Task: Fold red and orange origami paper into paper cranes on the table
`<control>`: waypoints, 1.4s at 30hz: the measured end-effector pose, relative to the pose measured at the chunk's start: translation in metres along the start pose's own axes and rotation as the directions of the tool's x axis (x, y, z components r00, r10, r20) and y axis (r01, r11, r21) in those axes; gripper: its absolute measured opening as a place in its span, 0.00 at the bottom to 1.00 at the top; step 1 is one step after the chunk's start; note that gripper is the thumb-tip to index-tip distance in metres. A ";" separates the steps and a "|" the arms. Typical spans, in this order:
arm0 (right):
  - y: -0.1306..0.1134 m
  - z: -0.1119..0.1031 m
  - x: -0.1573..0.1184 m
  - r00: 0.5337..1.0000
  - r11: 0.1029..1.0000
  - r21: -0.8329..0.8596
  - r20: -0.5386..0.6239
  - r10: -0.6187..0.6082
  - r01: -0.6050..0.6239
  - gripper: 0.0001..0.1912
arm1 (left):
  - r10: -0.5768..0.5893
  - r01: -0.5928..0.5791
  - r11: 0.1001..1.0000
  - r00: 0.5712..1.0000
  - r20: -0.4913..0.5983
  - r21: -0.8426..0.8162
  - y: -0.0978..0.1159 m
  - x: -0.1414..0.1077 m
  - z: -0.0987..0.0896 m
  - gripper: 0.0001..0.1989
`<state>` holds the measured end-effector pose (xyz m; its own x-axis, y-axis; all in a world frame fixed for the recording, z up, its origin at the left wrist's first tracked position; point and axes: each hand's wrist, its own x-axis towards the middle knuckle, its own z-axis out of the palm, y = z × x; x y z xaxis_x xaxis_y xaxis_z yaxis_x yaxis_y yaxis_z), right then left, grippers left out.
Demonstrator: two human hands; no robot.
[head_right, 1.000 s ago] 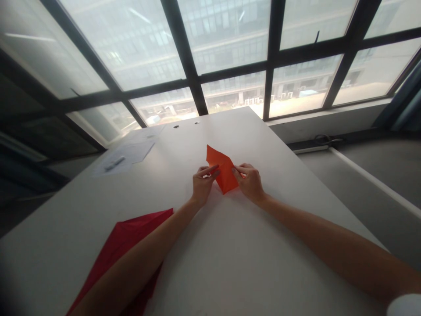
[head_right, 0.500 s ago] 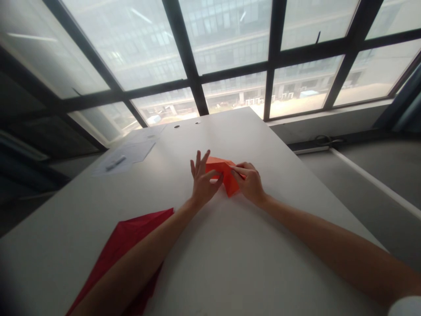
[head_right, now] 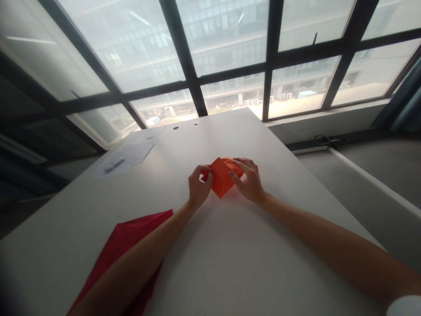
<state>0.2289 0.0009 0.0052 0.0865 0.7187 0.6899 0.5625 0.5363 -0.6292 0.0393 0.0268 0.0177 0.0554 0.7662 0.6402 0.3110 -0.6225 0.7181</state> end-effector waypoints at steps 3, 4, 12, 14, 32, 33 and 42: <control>0.002 -0.003 0.001 0.997 0.998 0.016 0.052 -0.057 0.057 0.18 | -0.121 0.121 0.974 0.993 0.010 -0.190 -0.006 0.001 0.000 0.03; 0.002 -0.004 0.001 0.994 0.996 0.010 0.075 -0.084 0.084 0.19 | -0.147 0.151 0.956 0.988 0.035 -0.252 -0.008 0.001 0.001 0.04; 0.000 -0.007 0.000 0.939 0.951 -0.110 0.229 -0.257 0.287 0.20 | -0.212 0.263 0.896 0.961 0.176 -0.358 -0.016 0.001 0.002 0.15; -0.001 -0.007 0.000 0.922 0.947 -0.084 0.269 -0.278 0.311 0.20 | -0.234 0.297 0.877 0.951 0.204 -0.378 -0.015 0.001 0.002 0.20; 0.011 -0.011 0.021 0.923 0.765 0.540 0.058 0.381 -0.350 0.18 | 0.076 -0.052 0.988 0.983 0.166 -0.148 -0.002 0.001 -0.005 0.04; 0.007 -0.014 0.023 0.936 0.790 0.519 0.056 0.348 -0.325 0.18 | 0.110 -0.092 0.989 0.981 0.160 -0.113 -0.001 0.001 -0.005 0.04; -0.005 -0.016 0.022 0.956 0.832 0.472 0.105 0.276 -0.292 0.17 | 0.209 -0.228 0.972 0.950 0.231 0.059 0.003 0.000 -0.005 0.04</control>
<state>0.2415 0.0066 0.0291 0.1512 0.8810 0.4482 0.0551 0.4452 -0.8937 0.0355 0.0240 0.0207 0.3369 0.6350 0.6952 0.3453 -0.7703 0.5361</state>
